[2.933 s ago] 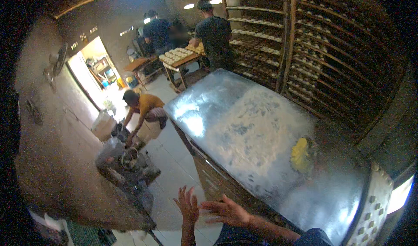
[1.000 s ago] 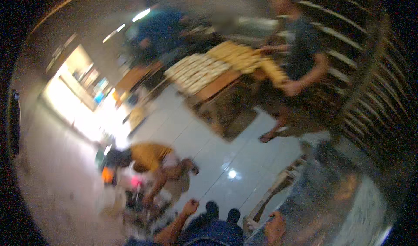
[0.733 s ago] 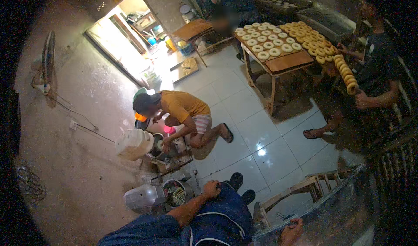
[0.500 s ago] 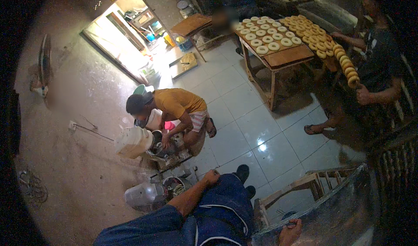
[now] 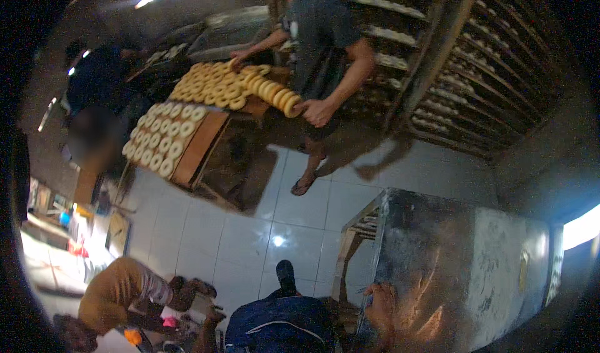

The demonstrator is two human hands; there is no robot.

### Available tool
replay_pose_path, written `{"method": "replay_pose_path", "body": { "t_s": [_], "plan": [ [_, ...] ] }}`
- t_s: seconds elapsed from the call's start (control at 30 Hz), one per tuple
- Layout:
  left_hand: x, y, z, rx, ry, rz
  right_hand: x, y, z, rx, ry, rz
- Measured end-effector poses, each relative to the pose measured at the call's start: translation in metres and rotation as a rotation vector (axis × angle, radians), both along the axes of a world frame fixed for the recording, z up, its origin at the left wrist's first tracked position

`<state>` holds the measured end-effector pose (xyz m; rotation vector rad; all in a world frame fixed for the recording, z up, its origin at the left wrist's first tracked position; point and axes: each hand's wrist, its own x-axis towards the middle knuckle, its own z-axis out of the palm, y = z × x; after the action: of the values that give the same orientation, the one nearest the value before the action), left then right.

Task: The person tears small pieces from a large dough mass, rolls them into balls, and places them on a wooden board. Later, the person shapes the dough balls into ring shapes and arranges them on the board.

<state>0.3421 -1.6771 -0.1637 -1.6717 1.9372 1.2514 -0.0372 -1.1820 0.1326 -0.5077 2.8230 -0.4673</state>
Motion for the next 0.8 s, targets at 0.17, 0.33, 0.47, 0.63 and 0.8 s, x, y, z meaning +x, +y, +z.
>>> {"method": "replay_pose_path", "body": {
  "t_s": [0.17,0.33,0.47,0.63,0.8],
  "plan": [
    [-0.042,-0.054,0.031,-0.060,0.123,-0.547,-0.049,-0.023,-0.040,-0.339,-0.144,-0.456],
    [-0.162,0.041,0.017,-0.053,0.070,0.090,-0.090,-0.021,-0.086,-0.225,-0.278,-0.231],
    [-0.025,0.139,0.030,0.035,-0.117,0.070,-0.086,-0.016,-0.099,-0.067,-0.479,0.026],
    [0.072,0.216,0.068,-0.070,-0.295,0.289,-0.107,-0.035,-0.110,0.035,-0.555,0.227],
    [0.131,0.339,0.048,0.060,-0.165,0.410,-0.102,-0.063,-0.116,0.188,-0.549,0.415]
  ]
}}
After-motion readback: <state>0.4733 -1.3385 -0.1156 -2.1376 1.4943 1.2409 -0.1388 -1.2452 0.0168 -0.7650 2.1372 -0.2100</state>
